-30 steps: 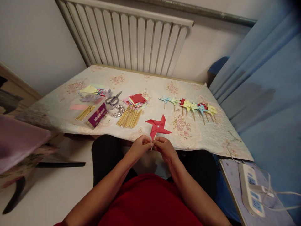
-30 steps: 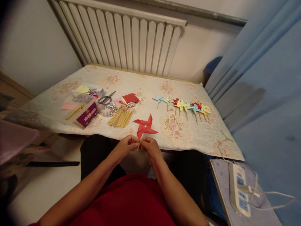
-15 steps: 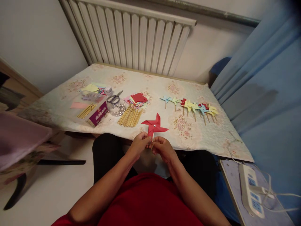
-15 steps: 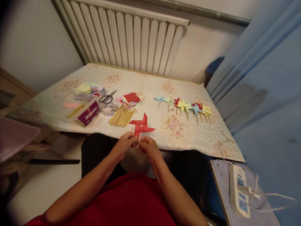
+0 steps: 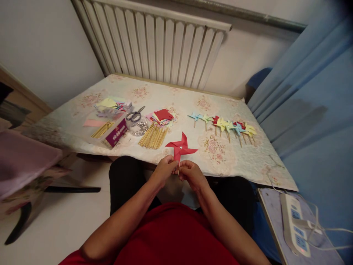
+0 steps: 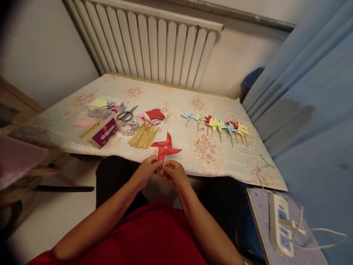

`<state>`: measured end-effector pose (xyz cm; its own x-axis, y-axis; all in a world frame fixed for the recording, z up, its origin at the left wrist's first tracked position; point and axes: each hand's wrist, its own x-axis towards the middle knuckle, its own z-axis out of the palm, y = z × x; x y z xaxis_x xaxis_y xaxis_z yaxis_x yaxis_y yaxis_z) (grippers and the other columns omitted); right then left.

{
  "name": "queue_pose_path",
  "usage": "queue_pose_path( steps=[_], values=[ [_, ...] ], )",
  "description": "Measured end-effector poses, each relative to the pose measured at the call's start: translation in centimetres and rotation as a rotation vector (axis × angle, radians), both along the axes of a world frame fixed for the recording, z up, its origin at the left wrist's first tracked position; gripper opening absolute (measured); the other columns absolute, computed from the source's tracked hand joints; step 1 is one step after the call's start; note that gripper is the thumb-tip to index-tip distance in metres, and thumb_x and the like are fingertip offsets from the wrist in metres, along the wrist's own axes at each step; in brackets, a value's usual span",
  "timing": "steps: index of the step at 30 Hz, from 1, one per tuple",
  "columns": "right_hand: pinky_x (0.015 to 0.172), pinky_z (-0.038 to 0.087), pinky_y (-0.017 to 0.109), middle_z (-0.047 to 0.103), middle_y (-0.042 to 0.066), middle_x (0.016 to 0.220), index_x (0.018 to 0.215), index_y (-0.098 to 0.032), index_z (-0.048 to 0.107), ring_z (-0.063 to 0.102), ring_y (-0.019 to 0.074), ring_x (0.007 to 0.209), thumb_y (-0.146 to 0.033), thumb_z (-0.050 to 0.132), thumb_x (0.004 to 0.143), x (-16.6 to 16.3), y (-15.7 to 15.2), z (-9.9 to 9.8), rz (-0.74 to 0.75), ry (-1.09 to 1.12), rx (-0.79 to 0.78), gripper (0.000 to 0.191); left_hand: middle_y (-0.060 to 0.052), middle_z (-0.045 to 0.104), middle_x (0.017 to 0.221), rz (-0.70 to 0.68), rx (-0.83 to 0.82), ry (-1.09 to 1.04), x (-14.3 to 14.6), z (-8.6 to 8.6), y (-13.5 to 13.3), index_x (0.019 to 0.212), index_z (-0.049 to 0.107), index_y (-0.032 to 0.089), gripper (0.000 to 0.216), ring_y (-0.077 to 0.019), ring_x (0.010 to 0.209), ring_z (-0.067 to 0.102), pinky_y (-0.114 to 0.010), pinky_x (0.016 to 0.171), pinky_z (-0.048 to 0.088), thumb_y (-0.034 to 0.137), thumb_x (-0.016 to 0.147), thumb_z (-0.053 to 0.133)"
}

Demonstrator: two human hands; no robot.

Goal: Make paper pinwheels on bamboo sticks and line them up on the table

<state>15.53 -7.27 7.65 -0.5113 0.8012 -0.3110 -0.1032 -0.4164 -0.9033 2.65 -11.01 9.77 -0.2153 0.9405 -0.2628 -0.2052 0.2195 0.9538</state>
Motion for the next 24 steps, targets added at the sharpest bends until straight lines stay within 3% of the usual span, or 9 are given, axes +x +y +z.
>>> queue_pose_path(
  steps=[24],
  values=[
    [0.045, 0.033, 0.022, 0.063, -0.003, 0.057, 0.075, -0.018, 0.060, 0.051, 0.0093, 0.043, -0.028, 0.072, 0.060, 0.08, 0.12, -0.37, -0.012, -0.021, -0.015, 0.022, 0.006, 0.051, 0.047, -0.006, 0.000, -0.052, -0.03, -0.36, -0.07, 0.065, 0.045, 0.019, 0.022, -0.0075, 0.045, 0.045, -0.022, 0.049, 0.031, 0.031, 0.071, 0.062]
  ],
)
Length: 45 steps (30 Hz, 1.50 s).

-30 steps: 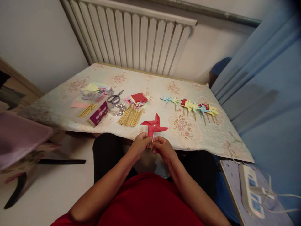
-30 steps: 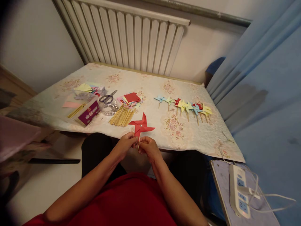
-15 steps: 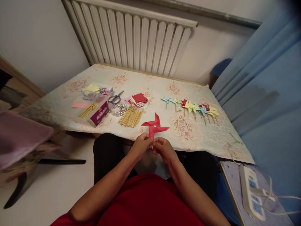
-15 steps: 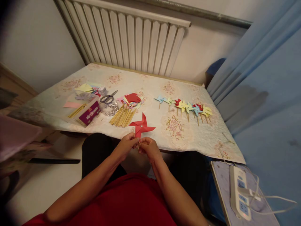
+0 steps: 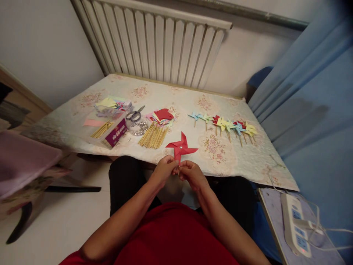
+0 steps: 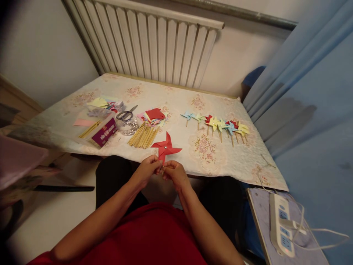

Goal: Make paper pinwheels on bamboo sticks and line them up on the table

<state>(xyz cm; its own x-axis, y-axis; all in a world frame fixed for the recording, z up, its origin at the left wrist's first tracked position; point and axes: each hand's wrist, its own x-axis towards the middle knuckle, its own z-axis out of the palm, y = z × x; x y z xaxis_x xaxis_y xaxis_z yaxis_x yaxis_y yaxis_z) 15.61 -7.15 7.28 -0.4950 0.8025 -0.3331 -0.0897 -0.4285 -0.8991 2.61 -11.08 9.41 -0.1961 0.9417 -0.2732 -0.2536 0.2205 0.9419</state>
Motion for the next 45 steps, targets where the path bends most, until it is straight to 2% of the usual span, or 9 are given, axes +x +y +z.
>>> queue_pose_path(
  steps=[12, 21, 27, 37, 42, 45],
  values=[
    [0.046, 0.034, 0.023, 0.063, -0.003, 0.057, 0.074, -0.018, 0.060, 0.051, 0.0096, 0.044, -0.028, 0.073, 0.059, 0.2, 0.0, 0.0, -0.001, -0.003, -0.009, 0.023, 0.006, 0.050, 0.048, -0.002, 0.001, 0.006, 0.3, -0.2, 0.0, 0.064, 0.044, 0.019, 0.020, -0.0071, 0.045, 0.044, -0.022, 0.050, 0.032, 0.027, 0.071, 0.060],
    [0.047, 0.034, 0.023, 0.066, 0.000, 0.062, 0.074, -0.017, 0.062, 0.050, 0.0088, 0.046, -0.029, 0.074, 0.060, 0.3, 0.1, -0.2, 0.001, 0.030, -0.018, 0.022, 0.005, 0.053, 0.052, -0.041, -0.013, -0.030, 0.2, 0.0, -0.1, 0.069, 0.049, 0.017, 0.024, -0.0070, 0.048, 0.044, -0.022, 0.051, 0.031, 0.030, 0.065, 0.069],
    [0.046, 0.032, 0.023, 0.063, -0.002, 0.057, 0.072, -0.018, 0.061, 0.047, 0.0086, 0.044, -0.029, 0.075, 0.059, 0.4, 0.2, -0.4, -0.003, 0.011, -0.034, 0.022, 0.005, 0.054, 0.056, -0.071, -0.029, -0.017, 0.1, -0.5, -0.3, 0.071, 0.051, 0.016, 0.019, -0.0069, 0.049, 0.044, -0.022, 0.052, 0.033, 0.024, 0.064, 0.067],
    [0.045, 0.028, 0.022, 0.067, 0.000, 0.064, 0.070, -0.016, 0.063, 0.045, 0.0065, 0.043, -0.028, 0.075, 0.060, 0.6, 0.3, -1.1, 0.030, 0.107, -0.052, 0.019, 0.003, 0.057, 0.059, -0.119, -0.051, -0.151, -0.4, -1.8, 0.1, 0.074, 0.056, 0.014, 0.019, -0.0072, 0.053, 0.046, -0.022, 0.055, 0.033, 0.022, 0.063, 0.069],
    [0.045, 0.027, 0.022, 0.065, 0.000, 0.060, 0.068, -0.016, 0.061, 0.044, 0.0068, 0.042, -0.030, 0.075, 0.059, 0.6, 0.3, -1.4, 0.028, 0.095, -0.063, 0.021, 0.002, 0.056, 0.059, -0.186, -0.047, -0.201, -0.7, -2.0, 0.3, 0.073, 0.058, 0.013, 0.019, -0.0072, 0.053, 0.046, -0.022, 0.056, 0.033, 0.020, 0.061, 0.071],
    [0.045, 0.027, 0.022, 0.066, 0.001, 0.061, 0.068, -0.016, 0.061, 0.044, 0.0068, 0.042, -0.030, 0.075, 0.059, 0.5, 0.3, -1.3, 0.017, 0.067, -0.059, 0.022, 0.002, 0.055, 0.057, -0.179, -0.057, -0.214, -0.8, -2.2, 0.6, 0.071, 0.057, 0.013, 0.020, -0.0073, 0.052, 0.047, -0.022, 0.056, 0.033, 0.019, 0.059, 0.072]
  ],
)
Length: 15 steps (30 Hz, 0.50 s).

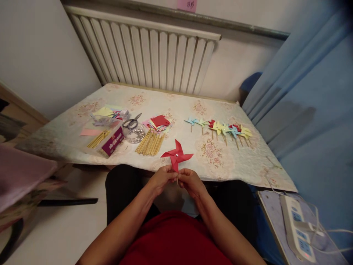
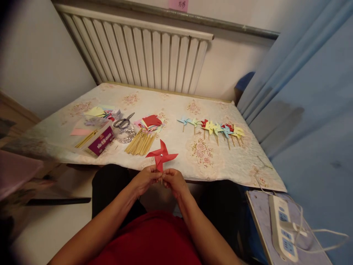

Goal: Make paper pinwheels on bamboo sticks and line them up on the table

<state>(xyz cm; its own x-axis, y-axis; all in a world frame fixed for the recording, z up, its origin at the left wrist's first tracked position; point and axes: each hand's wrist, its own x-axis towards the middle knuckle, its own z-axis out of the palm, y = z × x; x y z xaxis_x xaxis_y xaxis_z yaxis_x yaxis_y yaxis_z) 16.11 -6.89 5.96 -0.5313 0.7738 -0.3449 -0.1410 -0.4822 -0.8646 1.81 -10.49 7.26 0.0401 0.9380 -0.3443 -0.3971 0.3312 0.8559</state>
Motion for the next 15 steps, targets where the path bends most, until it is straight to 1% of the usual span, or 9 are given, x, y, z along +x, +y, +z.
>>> queue_pose_path(
  steps=[5, 10, 13, 15],
  values=[
    [0.046, 0.029, 0.022, 0.069, 0.002, 0.066, 0.073, -0.017, 0.062, 0.047, 0.0072, 0.044, -0.027, 0.074, 0.058, -0.2, 0.1, 0.1, -0.026, -0.045, 0.017, 0.022, 0.002, 0.056, 0.058, 0.032, 0.013, -0.015, -0.1, -0.1, 1.0, 0.069, 0.055, 0.013, 0.021, -0.0086, 0.052, 0.051, -0.023, 0.057, 0.036, 0.021, 0.060, 0.073],
    [0.044, 0.029, 0.022, 0.067, -0.001, 0.061, 0.071, -0.018, 0.061, 0.045, 0.0074, 0.041, -0.028, 0.073, 0.058, -0.2, 0.7, -0.1, -0.047, -0.117, 0.059, 0.020, 0.004, 0.053, 0.055, 0.027, 0.016, 0.033, 0.0, 0.3, 2.1, 0.067, 0.052, 0.015, 0.022, -0.0087, 0.047, 0.048, -0.023, 0.053, 0.035, 0.024, 0.060, 0.070],
    [0.044, 0.029, 0.022, 0.066, -0.001, 0.059, 0.070, -0.018, 0.060, 0.044, 0.0075, 0.041, -0.032, 0.073, 0.060, 0.0, 1.5, -0.3, -0.067, -0.143, 0.089, 0.022, 0.005, 0.050, 0.054, 0.027, 0.017, 0.124, 0.0, -0.3, 3.0, 0.069, 0.052, 0.016, 0.022, -0.0089, 0.048, 0.047, -0.024, 0.054, 0.035, 0.029, 0.062, 0.068],
    [0.044, 0.029, 0.022, 0.066, -0.001, 0.058, 0.070, -0.018, 0.060, 0.044, 0.0076, 0.041, -0.033, 0.073, 0.061, 0.4, 2.2, -0.7, -0.099, -0.162, 0.096, 0.022, 0.005, 0.049, 0.056, 0.054, 0.047, 0.256, -0.2, -1.2, 3.8, 0.070, 0.054, 0.015, 0.020, -0.0085, 0.049, 0.044, -0.023, 0.054, 0.033, 0.031, 0.065, 0.065]
  ],
)
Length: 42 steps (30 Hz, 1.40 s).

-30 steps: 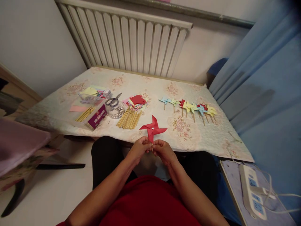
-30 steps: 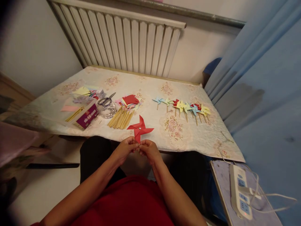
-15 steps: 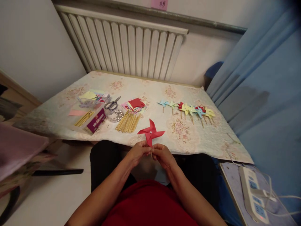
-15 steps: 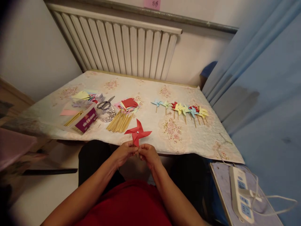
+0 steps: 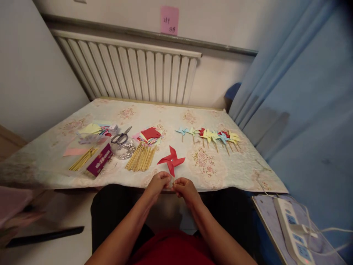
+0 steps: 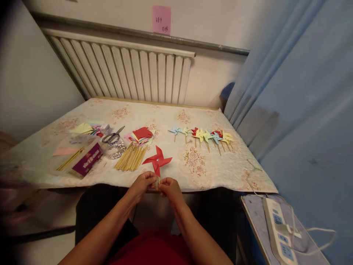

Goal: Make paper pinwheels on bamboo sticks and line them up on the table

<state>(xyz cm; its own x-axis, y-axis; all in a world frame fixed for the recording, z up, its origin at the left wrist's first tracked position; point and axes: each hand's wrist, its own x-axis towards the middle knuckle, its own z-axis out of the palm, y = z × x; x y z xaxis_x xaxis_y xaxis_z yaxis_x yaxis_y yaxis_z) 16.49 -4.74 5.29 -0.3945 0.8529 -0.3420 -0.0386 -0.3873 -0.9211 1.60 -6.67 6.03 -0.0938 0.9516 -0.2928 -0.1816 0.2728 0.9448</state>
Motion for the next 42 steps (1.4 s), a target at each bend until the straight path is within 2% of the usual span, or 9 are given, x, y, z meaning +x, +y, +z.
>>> queue_pose_path(
  steps=[4, 9, 12, 15, 19, 25, 30, 36, 42],
  values=[
    [0.043, 0.030, 0.021, 0.066, -0.001, 0.057, 0.072, -0.018, 0.059, 0.046, 0.0084, 0.042, -0.029, 0.070, 0.059, 1.0, 1.6, -1.2, -0.078, -0.033, -0.007, 0.021, 0.005, 0.046, 0.057, 0.039, 0.051, 0.445, -0.8, -2.2, 2.1, 0.065, 0.050, 0.018, 0.015, -0.0115, 0.053, 0.043, -0.025, 0.056, 0.033, 0.029, 0.074, 0.054],
    [0.041, 0.029, 0.020, 0.066, 0.000, 0.057, 0.066, -0.017, 0.058, 0.044, 0.0074, 0.040, -0.033, 0.067, 0.057, 2.0, 3.8, -2.8, -0.177, -0.082, 0.013, 0.020, -0.005, 0.059, 0.081, -0.048, 0.145, 1.091, -1.7, -4.0, 4.8, 0.075, 0.053, 0.018, 0.013, -0.0181, 0.081, 0.054, -0.030, 0.076, 0.039, 0.018, 0.085, 0.045],
    [0.040, 0.028, 0.020, 0.064, 0.000, 0.055, 0.063, -0.017, 0.058, 0.043, 0.0071, 0.039, -0.033, 0.066, 0.055, 2.7, 5.2, -3.6, -0.237, -0.104, 0.015, 0.020, -0.010, 0.061, 0.093, -0.105, 0.143, 1.332, -1.9, -4.7, 5.9, 0.084, 0.057, 0.017, 0.018, -0.0214, 0.093, 0.055, -0.032, 0.082, 0.038, 0.017, 0.090, 0.040],
    [0.040, 0.027, 0.021, 0.055, -0.004, 0.046, 0.061, -0.018, 0.058, 0.039, 0.0075, 0.037, -0.032, 0.064, 0.054, 3.4, 6.6, -4.1, -0.324, -0.146, 0.035, 0.017, -0.012, 0.061, 0.097, -0.121, 0.149, 1.502, -1.9, -5.3, 6.7, 0.090, 0.059, 0.018, 0.024, -0.0236, 0.097, 0.055, -0.033, 0.082, 0.038, 0.015, 0.092, 0.035],
    [0.043, 0.026, 0.023, 0.045, -0.007, 0.042, 0.058, -0.019, 0.057, 0.036, 0.0090, 0.040, -0.032, 0.060, 0.059, 4.2, 8.5, -4.3, -0.391, -0.263, 0.150, 0.013, -0.011, 0.061, 0.095, -0.140, 0.132, 1.581, -1.9, -5.6, 7.2, 0.093, 0.058, 0.018, 0.027, -0.0238, 0.095, 0.055, -0.033, 0.080, 0.037, 0.015, 0.093, 0.032],
    [0.054, 0.030, 0.026, 0.053, -0.002, 0.052, 0.053, -0.021, 0.056, 0.045, 0.0142, 0.054, -0.025, 0.057, 0.063, 4.5, 11.4, -5.2, -0.441, -0.554, 0.349, 0.011, -0.010, 0.060, 0.093, -0.156, 0.140, 1.604, -2.1, -5.8, 7.4, 0.093, 0.056, 0.018, 0.027, -0.0232, 0.093, 0.057, -0.033, 0.078, 0.037, 0.020, 0.096, 0.029],
    [0.058, 0.027, 0.028, 0.053, 0.000, 0.056, 0.056, -0.022, 0.052, 0.046, 0.0158, 0.057, -0.020, 0.052, 0.071, 4.6, 12.7, -6.1, -0.440, -0.705, 0.483, 0.016, -0.010, 0.060, 0.093, -0.169, 0.129, 1.631, -2.1, -5.9, 7.6, 0.092, 0.055, 0.018, 0.026, -0.0231, 0.092, 0.057, -0.033, 0.077, 0.038, 0.021, 0.096, 0.029],
    [0.061, 0.026, 0.028, 0.057, 0.002, 0.064, 0.063, -0.020, 0.057, 0.047, 0.0157, 0.064, -0.013, 0.051, 0.077, 4.6, 13.1, -5.6, -0.370, -0.932, 0.577, 0.017, -0.009, 0.061, 0.091, -0.159, 0.153, 1.657, -2.3, -6.3, 7.7, 0.091, 0.055, 0.018, 0.026, -0.0222, 0.091, 0.058, -0.033, 0.076, 0.038, 0.022, 0.097, 0.031],
    [0.067, 0.030, 0.026, 0.066, 0.006, 0.082, 0.080, -0.016, 0.065, 0.055, 0.0158, 0.077, -0.013, 0.049, 0.086, 4.5, 13.4, -5.4, -0.254, -1.188, 0.576, 0.017, -0.006, 0.060, 0.087, -0.115, 0.215, 1.677, -2.5, -6.8, 7.8, 0.089, 0.054, 0.018, 0.024, -0.0210, 0.086, 0.058, -0.033, 0.071, 0.037, 0.024, 0.097, 0.032]
  ],
)
